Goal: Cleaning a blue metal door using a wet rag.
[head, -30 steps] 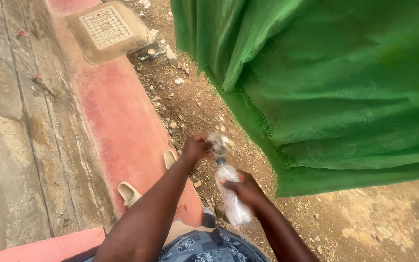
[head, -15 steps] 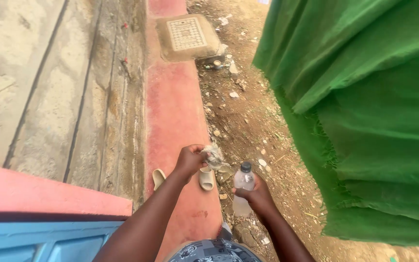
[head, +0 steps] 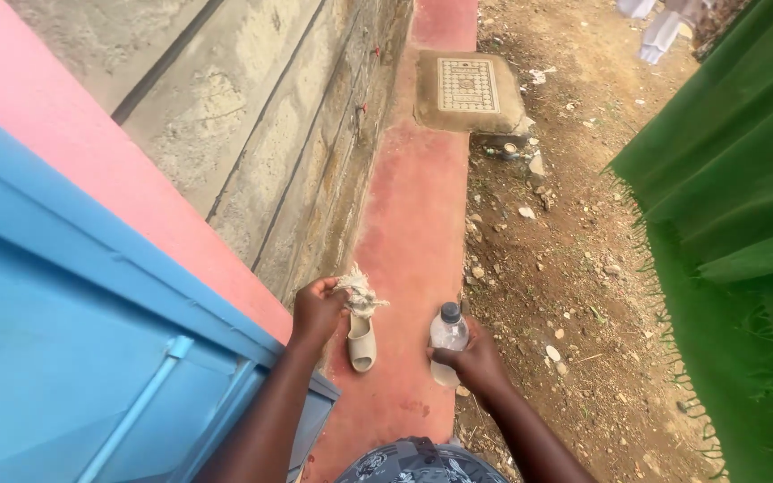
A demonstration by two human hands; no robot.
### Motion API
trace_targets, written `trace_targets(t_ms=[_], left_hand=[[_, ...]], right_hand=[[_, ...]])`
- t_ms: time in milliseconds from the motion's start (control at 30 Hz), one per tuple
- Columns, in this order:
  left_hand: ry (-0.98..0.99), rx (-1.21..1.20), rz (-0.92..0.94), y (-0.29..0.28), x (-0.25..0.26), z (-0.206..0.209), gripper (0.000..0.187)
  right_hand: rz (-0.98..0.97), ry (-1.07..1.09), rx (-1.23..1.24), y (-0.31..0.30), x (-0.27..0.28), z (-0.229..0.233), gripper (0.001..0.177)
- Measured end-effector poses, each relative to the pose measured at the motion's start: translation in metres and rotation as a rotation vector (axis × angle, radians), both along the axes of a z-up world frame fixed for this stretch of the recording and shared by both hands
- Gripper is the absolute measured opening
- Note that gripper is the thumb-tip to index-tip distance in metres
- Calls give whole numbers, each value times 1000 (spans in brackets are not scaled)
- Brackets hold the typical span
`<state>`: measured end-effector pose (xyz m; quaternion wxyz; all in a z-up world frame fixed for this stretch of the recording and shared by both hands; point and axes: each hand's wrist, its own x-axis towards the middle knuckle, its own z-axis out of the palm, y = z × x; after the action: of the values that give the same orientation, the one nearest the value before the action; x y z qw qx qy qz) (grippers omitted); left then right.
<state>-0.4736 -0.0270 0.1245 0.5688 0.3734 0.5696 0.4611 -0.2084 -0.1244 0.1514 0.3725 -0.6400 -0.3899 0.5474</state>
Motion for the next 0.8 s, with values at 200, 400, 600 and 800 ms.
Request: trace_targets(t_ms=[200, 400, 600, 800], left_hand=[[197, 96, 159, 3, -26, -13, 36], [502, 51, 244, 1, -22, -7, 39], [522, 25, 354, 3, -21, -13, 39], [502, -107, 443, 5, -20, -2, 39]], right_hand=[[70, -25, -11, 20, -48, 20, 50], [199, -12, 148, 66, -72, 1, 51], [364, 68, 214, 136, -94, 10, 50], [642, 284, 250, 192, -125, 17, 53]])
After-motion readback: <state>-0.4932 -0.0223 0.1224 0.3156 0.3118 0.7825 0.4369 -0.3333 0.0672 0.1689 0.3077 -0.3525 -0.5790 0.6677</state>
